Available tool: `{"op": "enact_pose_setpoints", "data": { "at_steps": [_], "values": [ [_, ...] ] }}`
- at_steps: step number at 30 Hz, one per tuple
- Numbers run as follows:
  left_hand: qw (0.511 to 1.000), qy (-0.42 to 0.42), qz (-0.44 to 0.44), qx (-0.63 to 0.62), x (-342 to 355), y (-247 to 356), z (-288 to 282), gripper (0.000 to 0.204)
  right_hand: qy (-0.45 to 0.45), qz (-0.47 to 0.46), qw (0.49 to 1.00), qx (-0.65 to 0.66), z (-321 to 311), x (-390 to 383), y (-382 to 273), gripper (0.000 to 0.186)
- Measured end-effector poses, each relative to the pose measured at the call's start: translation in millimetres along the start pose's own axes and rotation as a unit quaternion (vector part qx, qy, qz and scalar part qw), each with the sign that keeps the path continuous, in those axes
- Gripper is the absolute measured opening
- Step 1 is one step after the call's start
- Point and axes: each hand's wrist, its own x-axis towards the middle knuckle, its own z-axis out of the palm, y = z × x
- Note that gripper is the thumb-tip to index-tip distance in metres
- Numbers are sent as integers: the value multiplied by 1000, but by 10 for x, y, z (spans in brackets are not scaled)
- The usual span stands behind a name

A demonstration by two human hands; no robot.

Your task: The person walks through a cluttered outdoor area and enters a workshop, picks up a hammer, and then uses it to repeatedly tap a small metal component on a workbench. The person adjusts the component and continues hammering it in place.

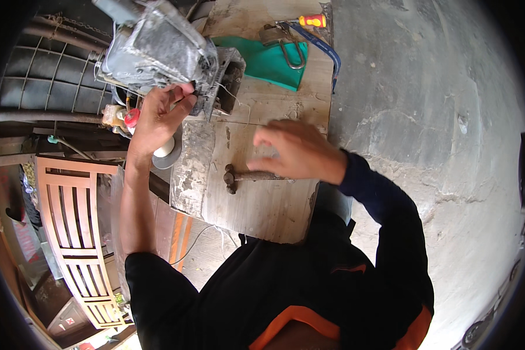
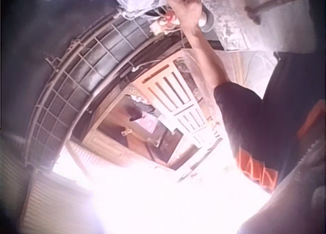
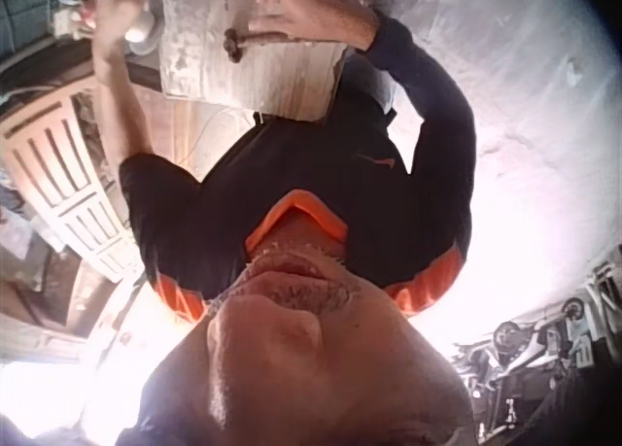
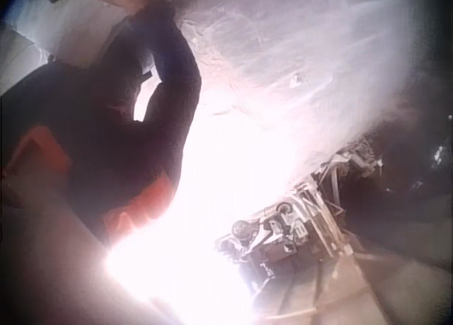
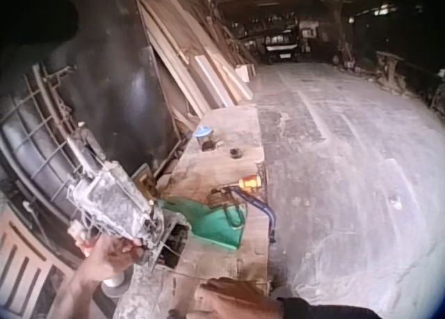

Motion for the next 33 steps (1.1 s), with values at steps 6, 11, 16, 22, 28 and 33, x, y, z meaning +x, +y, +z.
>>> {"op": "enact_pose_setpoints", "data": {
  "at_steps": [6,11,16,22,28,33],
  "values": [
    [999,16,-1,-52,14,27,31,9,-2,-61,986,-156,301,-416,-65,26],
    [997,22,42,-53,65,53,78,7,-7,41,994,-104,-319,-483,-340,26],
    [997,25,76,-17,32,57,32,9,238,-90,930,-266,-869,-321,-683,27],
    [993,41,104,-24,31,34,45,10,193,-150,875,-417,-931,59,-914,29],
    [989,54,139,-8,27,9,23,10,167,-155,844,-485,-887,150,-1060,30],
    [992,26,123,-13,45,-21,33,10,167,-206,795,-545,-891,144,-952,27]
  ]
}}
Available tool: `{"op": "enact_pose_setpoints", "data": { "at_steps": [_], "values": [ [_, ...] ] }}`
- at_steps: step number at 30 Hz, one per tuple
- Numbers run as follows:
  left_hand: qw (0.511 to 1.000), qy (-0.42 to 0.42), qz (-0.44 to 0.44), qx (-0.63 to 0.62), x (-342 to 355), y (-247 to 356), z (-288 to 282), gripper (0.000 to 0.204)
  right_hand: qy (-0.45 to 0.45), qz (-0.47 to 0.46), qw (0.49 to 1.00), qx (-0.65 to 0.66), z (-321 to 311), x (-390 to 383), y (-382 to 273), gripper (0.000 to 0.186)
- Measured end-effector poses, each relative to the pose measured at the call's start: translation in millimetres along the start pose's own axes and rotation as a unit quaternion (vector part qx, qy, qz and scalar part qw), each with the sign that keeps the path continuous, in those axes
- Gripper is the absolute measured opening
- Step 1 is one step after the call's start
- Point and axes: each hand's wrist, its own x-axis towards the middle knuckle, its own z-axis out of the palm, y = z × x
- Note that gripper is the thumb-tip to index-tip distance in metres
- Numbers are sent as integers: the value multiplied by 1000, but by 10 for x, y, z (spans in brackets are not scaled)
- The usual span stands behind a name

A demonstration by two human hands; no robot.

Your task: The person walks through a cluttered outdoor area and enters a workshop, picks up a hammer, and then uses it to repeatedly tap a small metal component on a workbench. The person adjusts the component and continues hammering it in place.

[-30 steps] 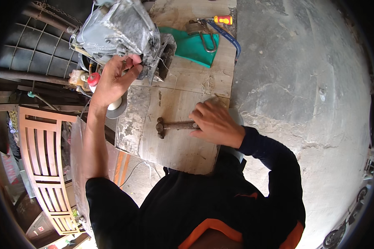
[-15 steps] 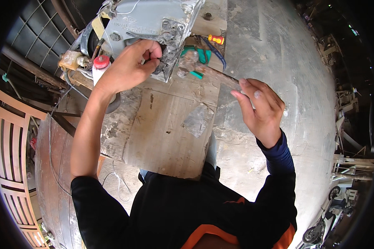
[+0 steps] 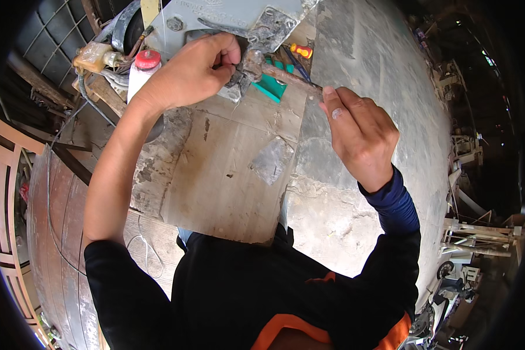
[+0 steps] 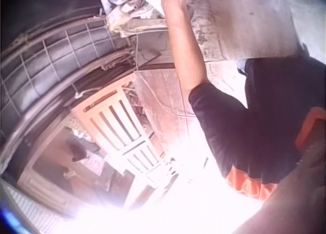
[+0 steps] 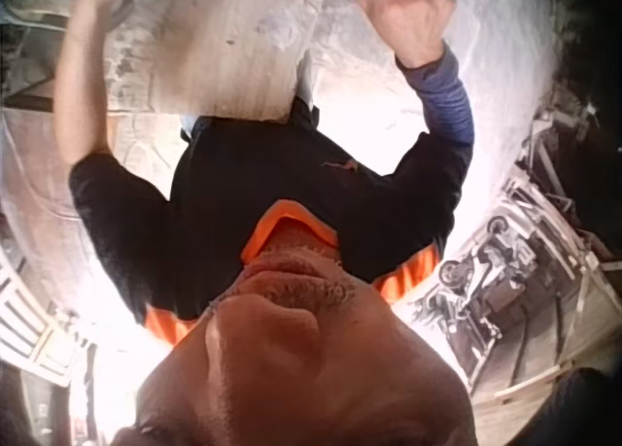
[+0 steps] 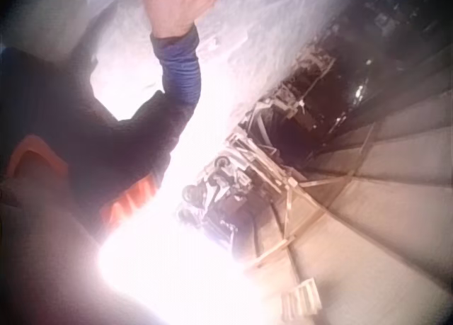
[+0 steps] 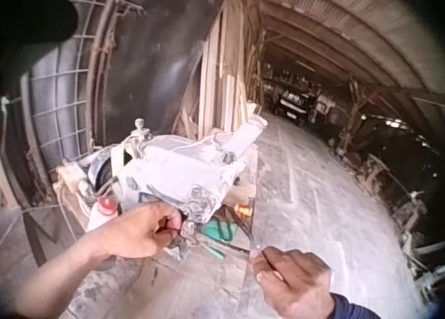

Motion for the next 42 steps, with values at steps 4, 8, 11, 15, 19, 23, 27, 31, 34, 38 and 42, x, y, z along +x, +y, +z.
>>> {"op": "enact_pose_setpoints", "data": {
  "at_steps": [4,8,11,15,19,23,27,31,34,38,42],
  "values": [
    [1000,0,-12,-2,1,13,-10,9,6,99,986,130,-98,-54,-13,24],
    [1000,-5,-12,-12,39,47,21,8,-136,249,866,413,-12,-560,-285,21],
    [1000,7,-28,-11,42,102,51,6,-223,234,839,438,176,-746,-677,19],
    [999,19,-39,-4,13,-68,38,9,-167,204,853,451,510,-816,-1095,19],
    [995,24,-83,-46,-20,-42,25,10,-90,176,848,492,750,-837,-1201,12],
    [991,25,-106,-81,-41,-20,10,12,93,303,719,619,1101,-452,-708,8],
    [993,24,-81,-85,-42,-52,-22,17,159,325,632,685,1436,-188,-611,11],
    [992,5,-106,-66,-66,-92,-112,22,177,309,565,744,1583,-113,-596,14],
    [990,28,-115,-79,-73,-83,-65,19,162,284,556,764,1633,-102,-560,14],
    [987,35,-138,-77,-73,-70,-74,15,120,260,580,763,1606,-87,-482,15],
    [987,11,-148,-57,-53,-42,-105,13,146,265,581,756,1717,-68,-547,15]
  ]
}}
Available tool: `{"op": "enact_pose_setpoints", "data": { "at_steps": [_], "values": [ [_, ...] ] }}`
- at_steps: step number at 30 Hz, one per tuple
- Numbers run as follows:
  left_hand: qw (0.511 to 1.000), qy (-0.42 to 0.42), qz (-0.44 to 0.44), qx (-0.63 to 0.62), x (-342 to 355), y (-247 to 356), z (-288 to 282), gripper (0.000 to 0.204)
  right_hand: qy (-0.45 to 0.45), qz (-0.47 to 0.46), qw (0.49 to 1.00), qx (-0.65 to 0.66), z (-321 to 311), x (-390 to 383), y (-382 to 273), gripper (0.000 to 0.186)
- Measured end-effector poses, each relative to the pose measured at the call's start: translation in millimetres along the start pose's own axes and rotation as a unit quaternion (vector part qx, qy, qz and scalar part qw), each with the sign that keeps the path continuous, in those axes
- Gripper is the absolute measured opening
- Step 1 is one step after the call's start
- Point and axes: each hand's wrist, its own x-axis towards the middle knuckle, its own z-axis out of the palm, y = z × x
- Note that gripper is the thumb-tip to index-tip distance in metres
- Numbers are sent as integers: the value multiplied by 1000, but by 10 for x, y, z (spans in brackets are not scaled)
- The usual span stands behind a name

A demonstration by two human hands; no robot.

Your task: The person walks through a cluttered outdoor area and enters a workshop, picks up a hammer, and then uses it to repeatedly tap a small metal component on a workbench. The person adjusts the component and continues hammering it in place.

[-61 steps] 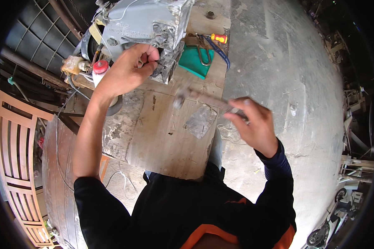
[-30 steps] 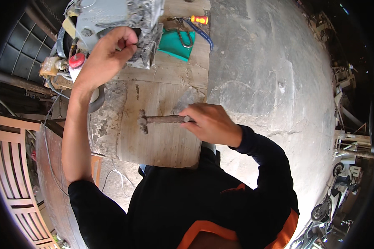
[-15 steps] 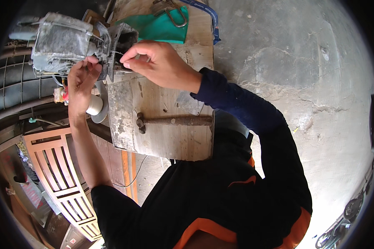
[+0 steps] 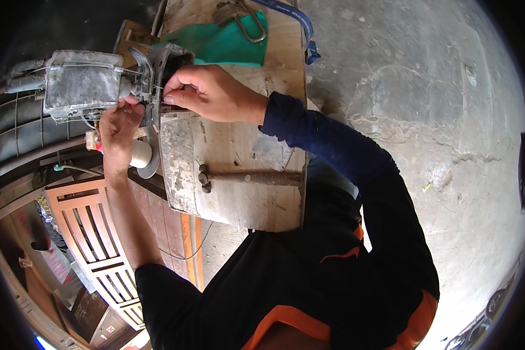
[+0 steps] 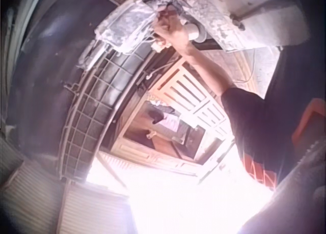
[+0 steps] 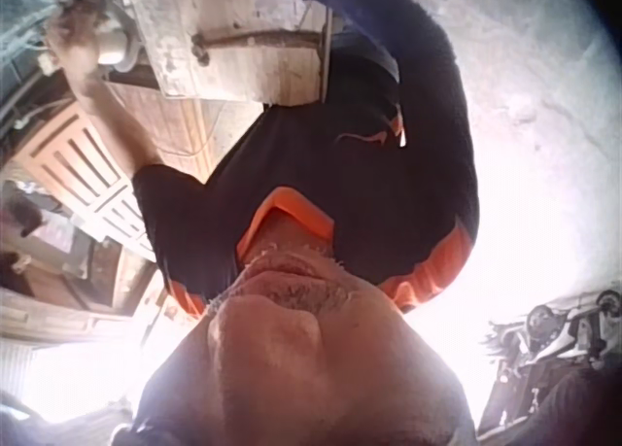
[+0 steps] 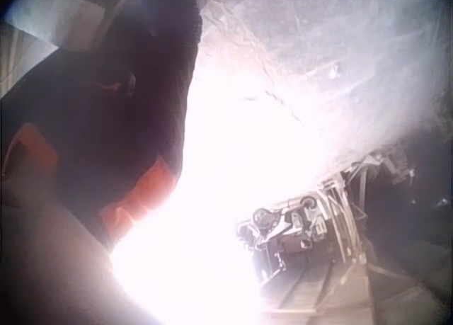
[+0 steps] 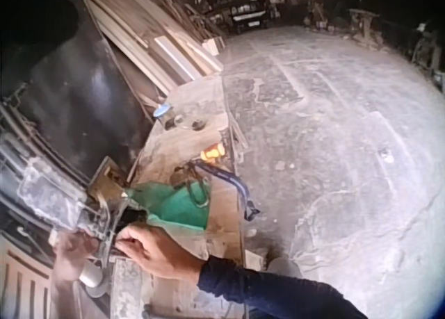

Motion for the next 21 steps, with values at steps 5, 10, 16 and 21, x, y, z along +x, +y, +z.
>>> {"op": "enact_pose_setpoints", "data": {
  "at_steps": [5,10,16,21],
  "values": [
    [1000,22,15,1,-30,-26,37,13,17,-133,985,-109,-20,43,15,11],
    [999,31,35,9,-51,-12,79,12,-10,-163,975,-151,-23,56,24,12],
    [999,21,24,28,-35,34,89,11,-7,-163,979,-123,18,43,64,13],
    [999,-4,37,11,3,58,102,11,3,-149,982,-114,30,43,71,13]
  ]
}}
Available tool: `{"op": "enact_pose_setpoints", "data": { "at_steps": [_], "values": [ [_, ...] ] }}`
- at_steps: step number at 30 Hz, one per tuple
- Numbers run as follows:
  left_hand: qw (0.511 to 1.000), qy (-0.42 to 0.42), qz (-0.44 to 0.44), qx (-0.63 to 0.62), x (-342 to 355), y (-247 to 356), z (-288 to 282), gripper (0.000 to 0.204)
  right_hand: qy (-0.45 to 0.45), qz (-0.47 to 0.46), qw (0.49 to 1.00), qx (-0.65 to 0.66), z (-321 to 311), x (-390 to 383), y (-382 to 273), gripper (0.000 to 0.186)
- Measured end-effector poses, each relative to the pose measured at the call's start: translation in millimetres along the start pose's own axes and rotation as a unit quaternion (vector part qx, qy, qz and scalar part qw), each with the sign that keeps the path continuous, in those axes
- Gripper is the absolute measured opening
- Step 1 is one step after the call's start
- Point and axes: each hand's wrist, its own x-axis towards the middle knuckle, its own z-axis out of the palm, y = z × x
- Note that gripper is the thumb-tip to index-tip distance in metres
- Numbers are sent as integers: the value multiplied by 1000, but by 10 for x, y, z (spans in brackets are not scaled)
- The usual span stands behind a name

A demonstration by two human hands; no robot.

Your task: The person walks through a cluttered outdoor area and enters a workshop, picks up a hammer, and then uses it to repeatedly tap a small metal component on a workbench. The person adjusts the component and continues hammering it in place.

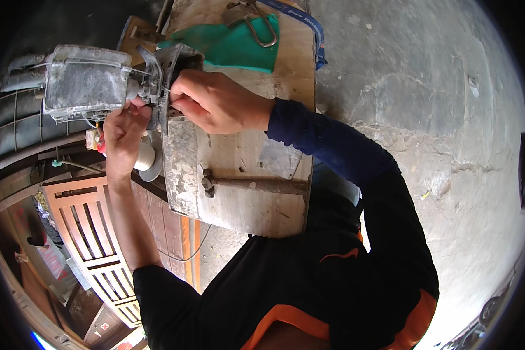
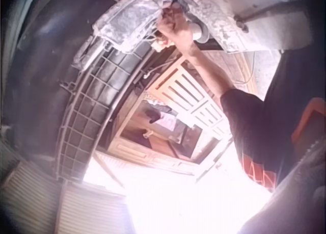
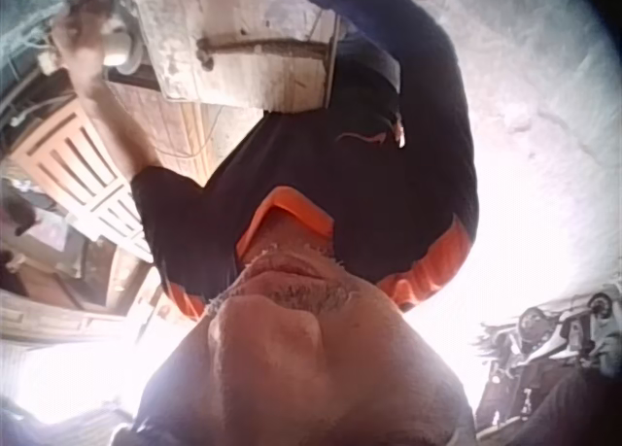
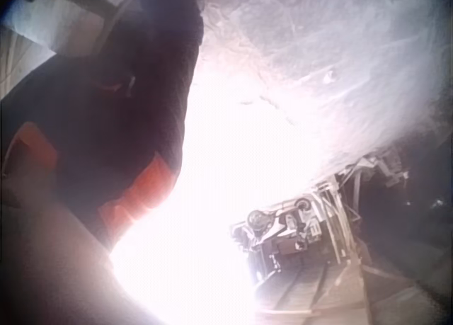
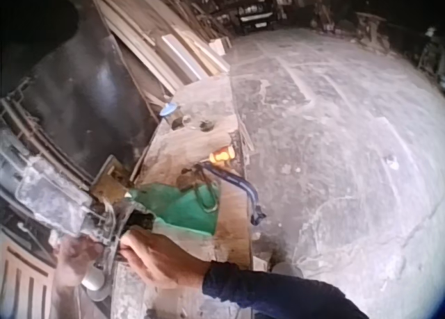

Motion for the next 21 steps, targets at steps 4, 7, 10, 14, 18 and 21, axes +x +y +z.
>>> {"op": "enact_pose_setpoints", "data": {
  "at_steps": [4,7,10,14,18,21],
  "values": [
    [998,24,-39,49,61,69,32,7,9,23,1000,17,-2,-13,4,9],
    [998,36,14,49,-9,-71,17,6,-24,71,996,49,-30,-12,-69,6],
    [998,30,-26,56,6,23,25,6,-41,89,994,47,-36,1,-89,10],
    [999,0,45,16,97,-9,104,11,33,71,997,-7,-5,-36,-86,12],
    [999,-14,43,29,156,-14,73,15,28,100,995,-9,-39,-44,-66,13],
    [998,-16,59,27,160,-51,85,18,1,203,970,134,-70,-15,-95,16]
  ]
}}
